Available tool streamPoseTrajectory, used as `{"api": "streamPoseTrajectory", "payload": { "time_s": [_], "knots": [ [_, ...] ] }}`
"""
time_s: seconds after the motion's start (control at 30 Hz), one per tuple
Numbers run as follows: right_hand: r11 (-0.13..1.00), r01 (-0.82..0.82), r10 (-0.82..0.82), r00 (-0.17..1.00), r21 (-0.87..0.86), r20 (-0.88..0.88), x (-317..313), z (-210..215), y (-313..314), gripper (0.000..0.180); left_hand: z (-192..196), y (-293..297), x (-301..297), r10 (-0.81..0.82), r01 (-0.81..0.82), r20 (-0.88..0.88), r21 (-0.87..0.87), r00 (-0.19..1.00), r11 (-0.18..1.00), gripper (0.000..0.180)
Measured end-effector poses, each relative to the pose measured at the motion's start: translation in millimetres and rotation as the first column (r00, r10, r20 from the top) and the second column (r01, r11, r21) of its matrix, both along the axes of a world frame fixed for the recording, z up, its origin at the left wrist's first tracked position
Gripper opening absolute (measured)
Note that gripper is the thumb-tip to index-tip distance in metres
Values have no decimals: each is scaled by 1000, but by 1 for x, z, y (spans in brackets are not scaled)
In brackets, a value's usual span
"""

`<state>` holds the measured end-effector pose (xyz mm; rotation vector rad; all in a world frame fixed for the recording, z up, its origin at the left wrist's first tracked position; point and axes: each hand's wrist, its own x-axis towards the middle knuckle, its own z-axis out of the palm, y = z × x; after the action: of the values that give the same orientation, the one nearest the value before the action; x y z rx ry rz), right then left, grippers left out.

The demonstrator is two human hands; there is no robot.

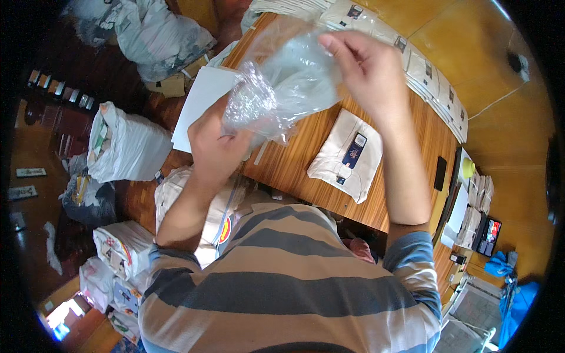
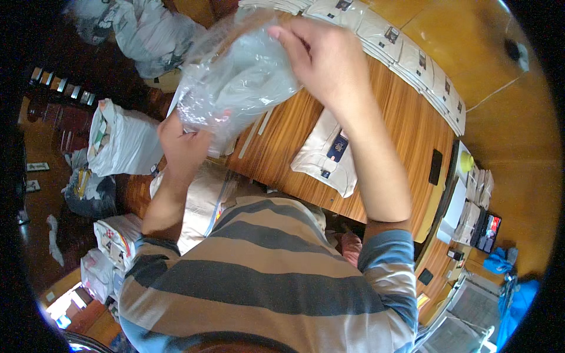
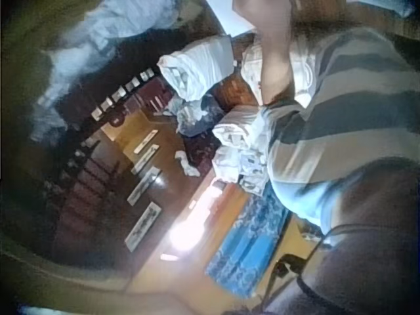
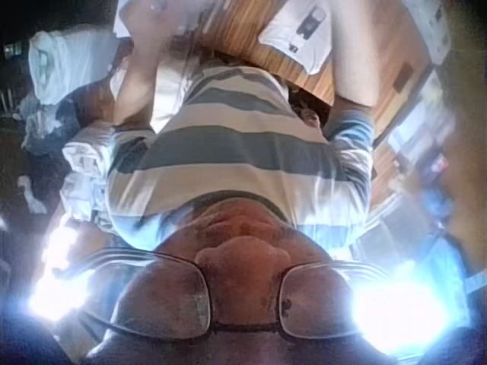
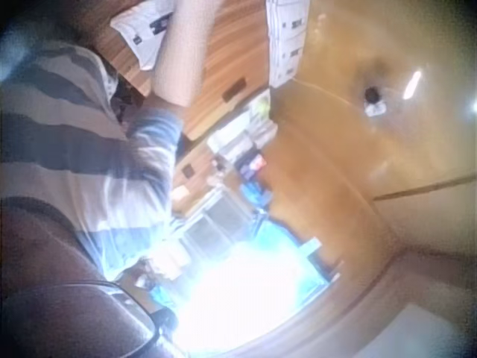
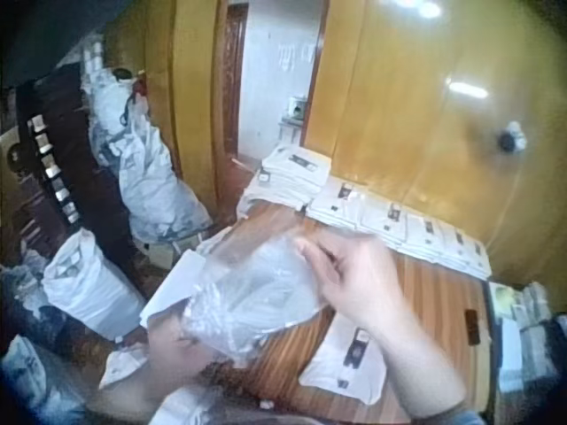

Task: The person places folded garments into plastic bags, seals the adhesive strips, and stacks the packaged items on a table.

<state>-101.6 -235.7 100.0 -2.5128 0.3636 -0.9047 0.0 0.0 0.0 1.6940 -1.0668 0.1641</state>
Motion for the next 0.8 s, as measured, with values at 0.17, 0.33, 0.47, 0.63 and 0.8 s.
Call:
{"api": "streamPoseTrajectory", "payload": {
  "time_s": [0.17,0.33,0.47,0.63,0.8],
  "knots": [
    [934,-2,-120,940,-356,-319,-9,8,-8,22,-36,-32,-34,-158,107,-463,-135,872,985,49],
    [945,46,-187,890,-325,-416,-23,-20,-16,20,-107,-40,-64,-113,109,-457,-34,882,993,62],
    [948,68,-205,878,-312,-432,-30,-30,2,16,-102,-38,-61,-258,169,-506,-215,823,962,87],
    [981,88,-138,941,-172,-308,-30,-3,-1,17,-92,-35,-59,-225,191,-398,-124,889,974,109],
    [976,-49,-45,909,-214,-415,-23,-45,0,17,-83,-47,-73,-140,114,-306,-101,942,988,114]
  ]
}}
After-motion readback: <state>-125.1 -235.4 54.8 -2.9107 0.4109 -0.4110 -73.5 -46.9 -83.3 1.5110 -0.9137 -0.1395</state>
